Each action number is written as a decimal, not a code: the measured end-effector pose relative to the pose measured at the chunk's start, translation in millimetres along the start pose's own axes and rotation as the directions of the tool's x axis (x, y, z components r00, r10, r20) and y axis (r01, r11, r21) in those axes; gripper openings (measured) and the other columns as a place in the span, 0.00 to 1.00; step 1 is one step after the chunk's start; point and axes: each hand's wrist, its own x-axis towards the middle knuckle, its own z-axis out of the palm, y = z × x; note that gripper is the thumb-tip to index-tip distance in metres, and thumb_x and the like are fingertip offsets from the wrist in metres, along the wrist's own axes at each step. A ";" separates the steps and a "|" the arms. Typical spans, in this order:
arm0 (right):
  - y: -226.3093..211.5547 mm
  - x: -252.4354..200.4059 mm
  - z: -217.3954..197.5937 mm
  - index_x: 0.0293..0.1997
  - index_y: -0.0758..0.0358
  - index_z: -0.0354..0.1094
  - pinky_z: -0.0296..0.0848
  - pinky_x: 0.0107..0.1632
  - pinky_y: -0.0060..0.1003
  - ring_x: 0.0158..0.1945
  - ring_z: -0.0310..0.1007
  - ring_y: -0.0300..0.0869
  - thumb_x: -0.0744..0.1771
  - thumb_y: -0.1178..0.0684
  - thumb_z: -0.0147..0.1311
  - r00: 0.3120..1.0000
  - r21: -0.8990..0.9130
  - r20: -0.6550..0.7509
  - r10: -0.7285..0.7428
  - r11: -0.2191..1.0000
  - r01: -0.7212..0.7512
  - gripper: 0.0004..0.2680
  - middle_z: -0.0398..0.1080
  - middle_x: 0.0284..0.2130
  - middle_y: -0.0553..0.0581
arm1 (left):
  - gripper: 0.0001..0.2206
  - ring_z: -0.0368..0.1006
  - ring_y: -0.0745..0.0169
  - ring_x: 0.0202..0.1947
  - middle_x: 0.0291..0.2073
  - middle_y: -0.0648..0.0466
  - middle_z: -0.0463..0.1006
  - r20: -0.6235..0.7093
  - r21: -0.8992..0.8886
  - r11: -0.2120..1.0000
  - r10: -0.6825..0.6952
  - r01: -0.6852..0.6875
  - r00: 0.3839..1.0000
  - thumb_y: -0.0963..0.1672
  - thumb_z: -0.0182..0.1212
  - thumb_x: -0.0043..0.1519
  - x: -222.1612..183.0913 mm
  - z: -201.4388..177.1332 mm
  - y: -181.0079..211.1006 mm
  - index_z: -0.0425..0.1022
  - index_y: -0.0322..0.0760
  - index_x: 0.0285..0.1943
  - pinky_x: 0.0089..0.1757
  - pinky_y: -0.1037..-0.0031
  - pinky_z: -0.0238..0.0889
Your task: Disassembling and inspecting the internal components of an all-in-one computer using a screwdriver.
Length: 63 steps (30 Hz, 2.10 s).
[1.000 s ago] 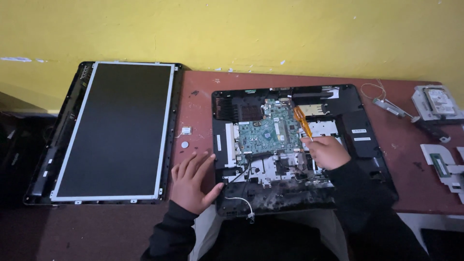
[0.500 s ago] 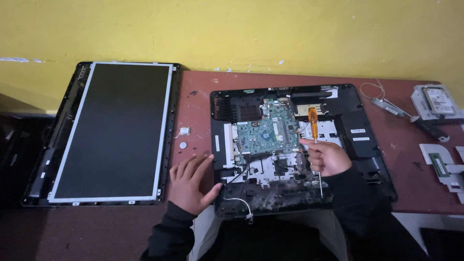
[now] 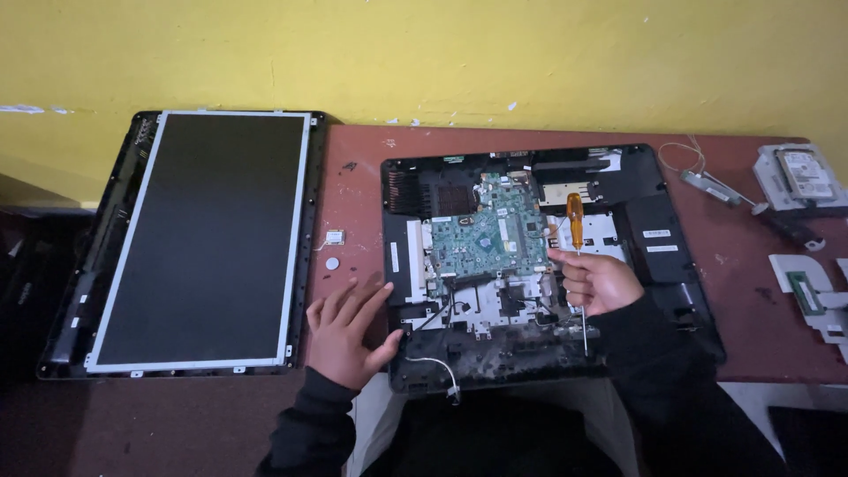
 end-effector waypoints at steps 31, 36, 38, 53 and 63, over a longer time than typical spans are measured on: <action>-35.5 -79.6 103.9 0.47 0.70 0.70 0.89 0.48 0.42 0.42 0.85 0.49 0.70 0.55 0.49 0.678 -0.658 0.290 -0.676 0.373 0.654 0.08 0.78 0.40 0.64 | 0.27 0.65 0.54 0.63 0.63 0.63 0.75 0.030 -0.004 1.000 -0.025 0.026 0.999 0.57 0.58 0.60 2.5 -5.6 2.5 0.71 0.58 0.70 0.54 0.59 0.51; -19.8 -69.0 99.4 0.43 0.74 0.71 0.84 0.38 0.40 0.41 0.84 0.51 0.67 0.64 0.59 0.396 -0.540 0.374 -0.839 0.151 0.828 0.04 0.79 0.35 0.66 | 0.26 0.63 0.50 0.64 0.61 0.60 0.73 0.075 -0.043 0.997 -0.059 0.062 0.995 0.59 0.60 0.61 -1.1 1.0 -3.3 0.73 0.60 0.68 0.58 0.51 0.45; -18.3 -62.8 96.0 0.43 0.76 0.71 0.84 0.38 0.41 0.41 0.84 0.53 0.67 0.65 0.58 0.367 -0.522 0.377 -0.850 0.132 0.843 0.04 0.79 0.36 0.67 | 0.26 0.63 0.50 0.64 0.60 0.60 0.73 0.075 -0.043 0.997 -0.058 0.062 0.996 0.59 0.59 0.61 0.1 -1.0 -1.5 0.73 0.59 0.68 0.58 0.51 0.46; -16.4 -47.6 84.9 0.42 0.74 0.68 0.84 0.41 0.45 0.43 0.83 0.55 0.68 0.66 0.55 0.298 -0.465 0.431 -0.852 0.074 0.882 0.02 0.78 0.36 0.66 | 0.25 0.64 0.50 0.62 0.59 0.58 0.73 0.058 -0.054 0.997 -0.044 0.047 0.997 0.58 0.60 0.62 1.0 -1.4 -1.2 0.74 0.58 0.67 0.58 0.52 0.47; -39.7 -60.1 107.3 0.41 0.70 0.72 0.83 0.37 0.44 0.37 0.83 0.54 0.67 0.64 0.57 0.430 -0.626 0.505 -0.748 0.025 0.780 0.02 0.79 0.33 0.67 | 0.20 0.73 0.44 0.54 0.53 0.52 0.78 -0.109 -0.353 0.936 -0.054 0.012 0.993 0.49 0.71 0.58 60.2 -13.4 43.2 0.80 0.47 0.59 0.54 0.54 0.59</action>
